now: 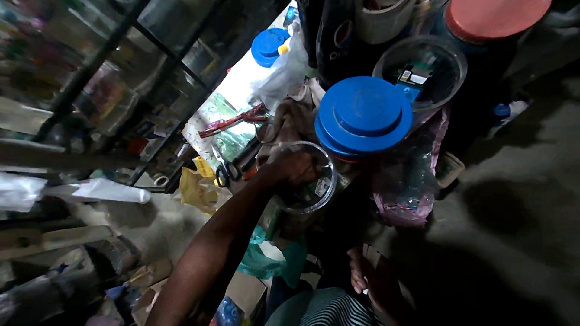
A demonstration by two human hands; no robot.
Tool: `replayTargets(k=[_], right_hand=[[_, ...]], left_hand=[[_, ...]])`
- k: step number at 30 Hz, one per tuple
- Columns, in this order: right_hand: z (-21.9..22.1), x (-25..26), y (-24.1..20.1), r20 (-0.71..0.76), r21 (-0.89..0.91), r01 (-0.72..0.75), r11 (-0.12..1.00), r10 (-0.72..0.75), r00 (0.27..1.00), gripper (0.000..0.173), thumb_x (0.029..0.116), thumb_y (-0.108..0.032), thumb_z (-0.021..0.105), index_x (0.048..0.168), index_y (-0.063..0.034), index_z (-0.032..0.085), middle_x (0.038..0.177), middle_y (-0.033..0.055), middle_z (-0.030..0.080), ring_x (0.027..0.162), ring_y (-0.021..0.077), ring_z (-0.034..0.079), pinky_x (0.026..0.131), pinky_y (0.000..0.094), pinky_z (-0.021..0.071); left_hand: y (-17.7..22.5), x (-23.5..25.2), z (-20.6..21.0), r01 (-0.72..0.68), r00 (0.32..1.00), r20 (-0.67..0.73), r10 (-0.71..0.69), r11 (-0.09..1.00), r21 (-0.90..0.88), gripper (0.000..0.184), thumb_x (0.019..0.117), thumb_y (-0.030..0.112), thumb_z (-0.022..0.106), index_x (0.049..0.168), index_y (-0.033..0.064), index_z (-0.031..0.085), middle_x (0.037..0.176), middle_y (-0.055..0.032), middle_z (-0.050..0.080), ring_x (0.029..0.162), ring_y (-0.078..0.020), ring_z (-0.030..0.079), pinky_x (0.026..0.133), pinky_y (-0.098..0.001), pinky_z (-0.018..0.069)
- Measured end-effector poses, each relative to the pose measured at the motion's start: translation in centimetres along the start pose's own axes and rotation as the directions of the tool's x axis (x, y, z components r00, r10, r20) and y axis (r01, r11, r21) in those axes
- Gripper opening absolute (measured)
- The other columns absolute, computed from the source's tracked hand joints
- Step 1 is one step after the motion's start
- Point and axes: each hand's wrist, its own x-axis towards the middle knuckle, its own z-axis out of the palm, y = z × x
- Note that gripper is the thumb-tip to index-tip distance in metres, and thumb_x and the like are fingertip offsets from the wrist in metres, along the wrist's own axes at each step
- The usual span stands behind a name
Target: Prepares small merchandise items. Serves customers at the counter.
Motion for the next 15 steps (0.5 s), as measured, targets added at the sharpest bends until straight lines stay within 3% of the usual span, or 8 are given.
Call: replayTargets(k=[4, 7, 9, 10, 11, 13, 15], right_hand=[[0.7, 0.0, -1.1, -0.002, -0.09, 0.025, 0.996, -0.026, 1.0, 0.014, 0.0988, -0.026, 0.062, 0.1, -0.0133, 0.066, 0.055, -0.0101, 0.051, 0.042, 0.0024, 0.049, 0.042, 0.0203, 0.0478], [2.5, -0.8, -4.6, -0.06, -0.341, 0.188, 0.921, -0.22, 0.974, 0.015, 0.0942, -0.015, 0.067, 0.106, -0.006, 0.069, 0.07, -0.0087, 0.065, 0.052, -0.0013, 0.057, 0.049, 0.0175, 0.0509], [3.5, -1.1, -6.8, 0.119, -0.452, 0.501, 0.738, -0.506, 0.854, 0.026, 0.095, -0.014, 0.071, 0.119, -0.0039, 0.07, 0.103, -0.006, 0.075, 0.084, -0.005, 0.068, 0.073, 0.0143, 0.0586], [4.3, -1.0, -7.8, 0.232, -0.496, 0.62, 0.608, -0.595, 0.77, 0.033, 0.0964, -0.018, 0.071, 0.126, -0.0032, 0.067, 0.115, -0.0024, 0.074, 0.098, -0.0044, 0.068, 0.087, 0.0142, 0.0576], [5.3, -0.9, -8.5, 0.315, -0.545, 0.688, 0.479, -0.643, 0.698, 0.039, 0.0972, -0.022, 0.07, 0.13, -0.001, 0.066, 0.116, 0.0029, 0.074, 0.099, -0.0028, 0.068, 0.089, 0.0148, 0.0565], [7.4, -0.9, -8.7, 0.426, -0.627, 0.723, 0.289, -0.65, 0.629, 0.04, 0.1014, -0.03, 0.062, 0.133, -0.0056, 0.065, 0.105, 0.005, 0.074, 0.089, 0.0001, 0.068, 0.081, 0.0172, 0.0565], [9.2, -0.6, -8.0, 0.473, -0.618, 0.766, 0.175, -0.695, 0.541, 0.033, 0.0999, -0.024, 0.06, 0.128, -0.0076, 0.067, 0.098, 0.0059, 0.074, 0.085, 0.0048, 0.069, 0.078, 0.0195, 0.0569]], left_hand=[[1.2, -2.9, -1.0, 0.091, 0.988, -0.129, -0.085, 0.995, 0.045, 0.028, 0.1005, 0.032, 0.063, 0.115, 0.0101, 0.072, 0.099, -0.0145, 0.072, 0.094, -0.0339, 0.07, 0.084, -0.0583, 0.0543], [2.6, -8.0, -0.9, 0.022, 0.928, -0.37, 0.035, 0.989, 0.148, 0.032, 0.0961, 0.041, 0.063, 0.107, 0.0138, 0.075, 0.1, -0.0087, 0.07, 0.088, -0.0275, 0.069, 0.074, -0.0507, 0.0575], [3.8, -12.0, -0.7, 0.029, 0.876, -0.48, 0.046, 0.989, 0.148, 0.04, 0.0975, 0.048, 0.054, 0.105, 0.015, 0.075, 0.103, -0.0058, 0.068, 0.086, -0.0221, 0.068, 0.069, -0.0451, 0.0574], [4.7, -13.9, -0.4, 0.041, 0.853, -0.521, 0.037, 0.989, 0.139, 0.042, 0.0979, 0.05, 0.051, 0.103, 0.0155, 0.075, 0.104, -0.0048, 0.068, 0.084, -0.0195, 0.068, 0.065, -0.0422, 0.0566], [5.5, -15.4, 0.1, 0.048, 0.831, -0.555, 0.035, 0.99, 0.134, 0.044, 0.0985, 0.051, 0.05, 0.101, 0.0154, 0.075, 0.104, -0.0039, 0.069, 0.081, -0.0172, 0.068, 0.063, -0.0391, 0.0554], [7.1, -17.2, 1.4, 0.036, 0.801, -0.597, 0.039, 0.993, 0.114, 0.047, 0.1002, 0.053, 0.047, 0.093, 0.0142, 0.073, 0.094, -0.003, 0.068, 0.072, -0.0145, 0.065, 0.055, -0.0346, 0.0519], [7.6, -18.3, 2.7, -0.031, 0.785, -0.619, 0.025, 1.0, 0.0, 0.051, 0.1008, 0.056, 0.047, 0.095, 0.0123, 0.072, 0.089, -0.0021, 0.068, 0.069, -0.011, 0.063, 0.054, -0.0306, 0.0498]])
